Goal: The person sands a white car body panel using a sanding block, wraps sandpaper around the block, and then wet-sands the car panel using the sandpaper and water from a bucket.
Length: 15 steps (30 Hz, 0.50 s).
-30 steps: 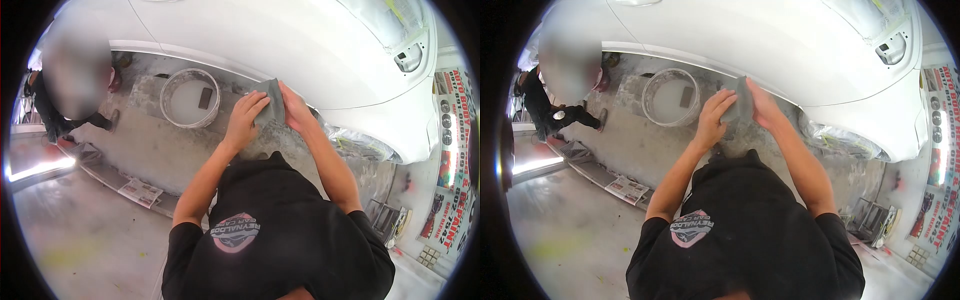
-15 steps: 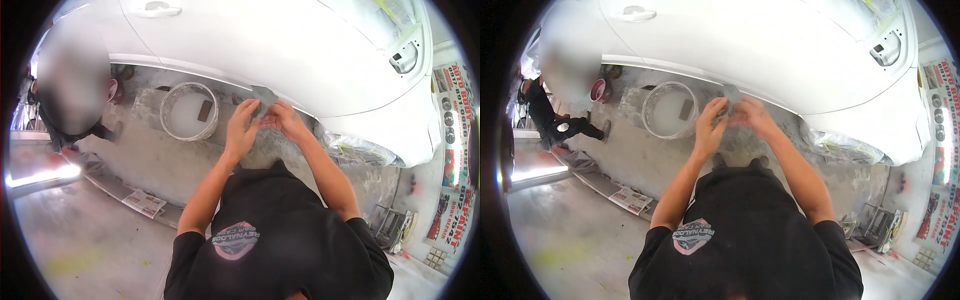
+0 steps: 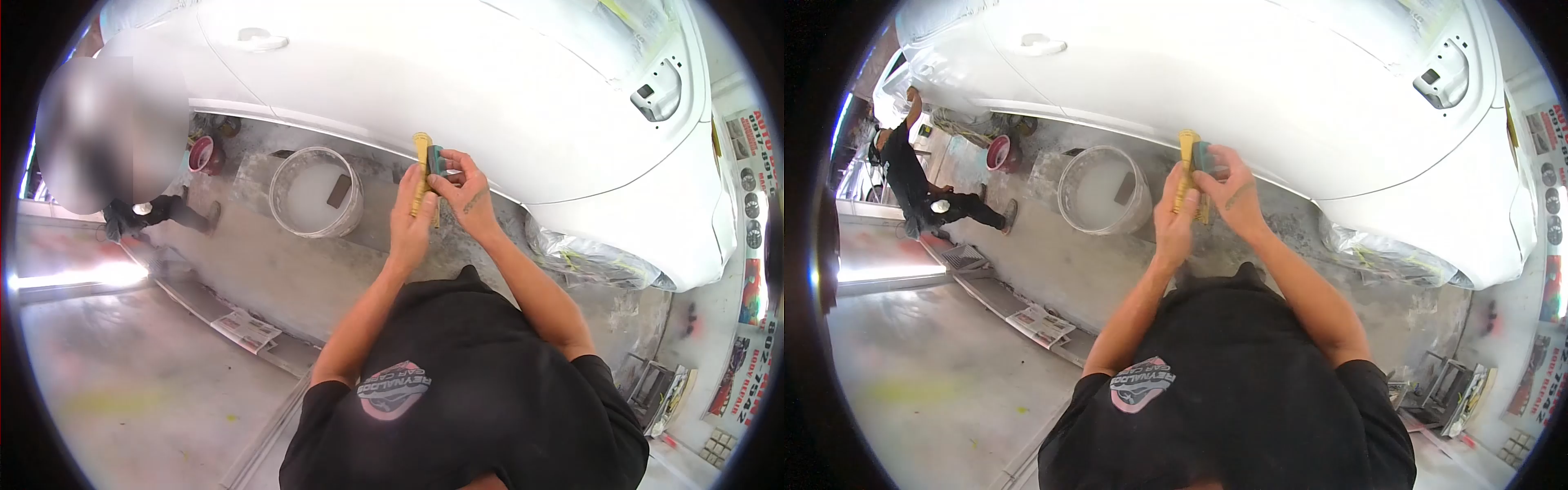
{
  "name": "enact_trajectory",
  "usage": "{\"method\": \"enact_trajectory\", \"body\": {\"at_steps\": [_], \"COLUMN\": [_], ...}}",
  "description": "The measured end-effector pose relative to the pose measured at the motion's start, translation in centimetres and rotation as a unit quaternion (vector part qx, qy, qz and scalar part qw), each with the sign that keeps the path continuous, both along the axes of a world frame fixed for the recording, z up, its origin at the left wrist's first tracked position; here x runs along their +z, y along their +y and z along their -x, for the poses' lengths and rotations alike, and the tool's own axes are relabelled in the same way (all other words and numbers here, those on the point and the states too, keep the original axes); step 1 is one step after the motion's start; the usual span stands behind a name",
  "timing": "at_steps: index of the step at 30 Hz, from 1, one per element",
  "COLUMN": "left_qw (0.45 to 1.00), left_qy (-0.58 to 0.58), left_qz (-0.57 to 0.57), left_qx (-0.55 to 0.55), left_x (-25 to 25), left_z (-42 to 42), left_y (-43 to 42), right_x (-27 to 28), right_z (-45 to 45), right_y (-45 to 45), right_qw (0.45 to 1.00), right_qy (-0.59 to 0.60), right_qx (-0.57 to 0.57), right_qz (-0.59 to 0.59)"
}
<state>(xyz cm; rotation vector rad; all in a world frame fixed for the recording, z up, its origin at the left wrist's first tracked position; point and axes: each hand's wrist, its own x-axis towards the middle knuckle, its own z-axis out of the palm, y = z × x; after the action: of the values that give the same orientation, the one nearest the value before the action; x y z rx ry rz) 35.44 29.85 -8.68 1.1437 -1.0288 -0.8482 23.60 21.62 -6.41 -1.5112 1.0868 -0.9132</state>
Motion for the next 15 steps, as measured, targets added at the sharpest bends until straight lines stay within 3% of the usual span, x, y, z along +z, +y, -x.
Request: {"method": "enact_trajectory", "body": {"at_steps": [2,5,8,15], "left_qw": [0.975,0.95,0.95,0.917], "left_qy": [0.219,0.308,0.302,0.398], "left_qz": [-0.031,-0.054,-0.08,-0.018], "left_qx": [-0.016,0.015,0.027,-0.034], "left_x": [0.1,-0.1,0.0,1.7], "left_z": [-0.3,-1.3,-1.2,0.8], "left_y": [-0.6,-1.6,-2.1,-2.5], "right_x": [0.7,1.7,1.4,1.0], "right_z": [0.9,2.5,3.0,2.2], "right_y": [0.0,0.0,0.5,0.8], "right_qw": [0.997,0.968,0.944,0.926], "right_qy": [0.045,0.102,0.118,0.135], "right_qx": [-0.003,0.014,0.045,0.036], "right_qz": [0.056,0.227,0.303,0.35]}}
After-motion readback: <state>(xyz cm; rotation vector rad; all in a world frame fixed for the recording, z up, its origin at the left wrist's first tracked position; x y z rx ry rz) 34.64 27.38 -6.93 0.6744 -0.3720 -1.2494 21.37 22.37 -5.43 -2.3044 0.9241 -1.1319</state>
